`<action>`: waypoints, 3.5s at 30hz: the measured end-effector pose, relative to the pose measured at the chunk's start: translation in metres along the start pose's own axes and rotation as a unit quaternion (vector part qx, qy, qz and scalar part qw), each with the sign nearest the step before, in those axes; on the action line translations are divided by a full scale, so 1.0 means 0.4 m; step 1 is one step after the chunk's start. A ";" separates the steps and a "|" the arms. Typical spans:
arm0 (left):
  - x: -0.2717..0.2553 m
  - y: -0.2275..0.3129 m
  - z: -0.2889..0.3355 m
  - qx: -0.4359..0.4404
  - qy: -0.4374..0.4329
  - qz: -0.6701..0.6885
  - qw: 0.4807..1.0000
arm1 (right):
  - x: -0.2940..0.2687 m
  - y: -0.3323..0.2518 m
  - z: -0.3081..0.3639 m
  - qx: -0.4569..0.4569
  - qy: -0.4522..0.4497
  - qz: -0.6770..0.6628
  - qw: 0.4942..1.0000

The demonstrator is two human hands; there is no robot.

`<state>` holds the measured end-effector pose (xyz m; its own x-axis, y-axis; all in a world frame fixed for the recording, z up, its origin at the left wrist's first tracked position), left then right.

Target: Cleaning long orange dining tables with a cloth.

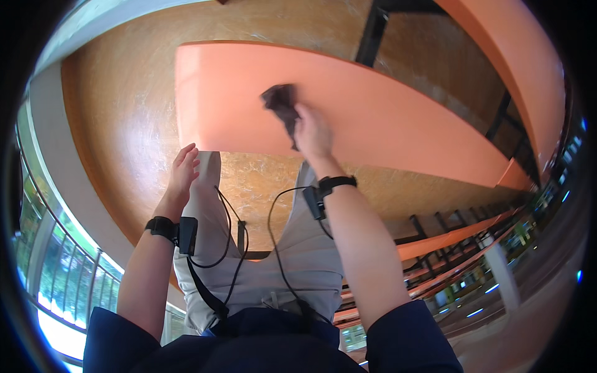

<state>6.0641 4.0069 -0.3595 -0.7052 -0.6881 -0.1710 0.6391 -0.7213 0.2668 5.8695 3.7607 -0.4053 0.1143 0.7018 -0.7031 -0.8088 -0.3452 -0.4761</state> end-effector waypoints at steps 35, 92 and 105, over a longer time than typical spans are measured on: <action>0.011 0.482 -0.304 0.508 -0.072 -0.459 0.725 | 0.012 -0.170 -0.232 0.011 0.181 -0.096 0.979; 0.540 0.574 -0.203 0.353 -0.012 -0.544 0.761 | -0.094 0.408 0.230 0.364 0.022 -0.399 0.841; -0.366 0.571 -0.418 0.366 0.175 -0.441 0.800 | -0.045 0.254 0.084 0.376 0.019 -0.163 0.912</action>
<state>6.3646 3.9299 -0.4320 -0.5723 -0.0080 -0.8200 -0.5022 -0.7870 0.3582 5.7659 3.7337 -0.4232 0.4272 0.6635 -0.6143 -0.8937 0.4127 -0.1758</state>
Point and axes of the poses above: each hand's wrist, its own z-axis away from the middle knuckle, its own x-axis out of the palm, y = z × x, the point moved 2 cm from there along -z, towards the middle knuckle, and after that the axes turned 4 degrees about -y, right-handed, at the moved point
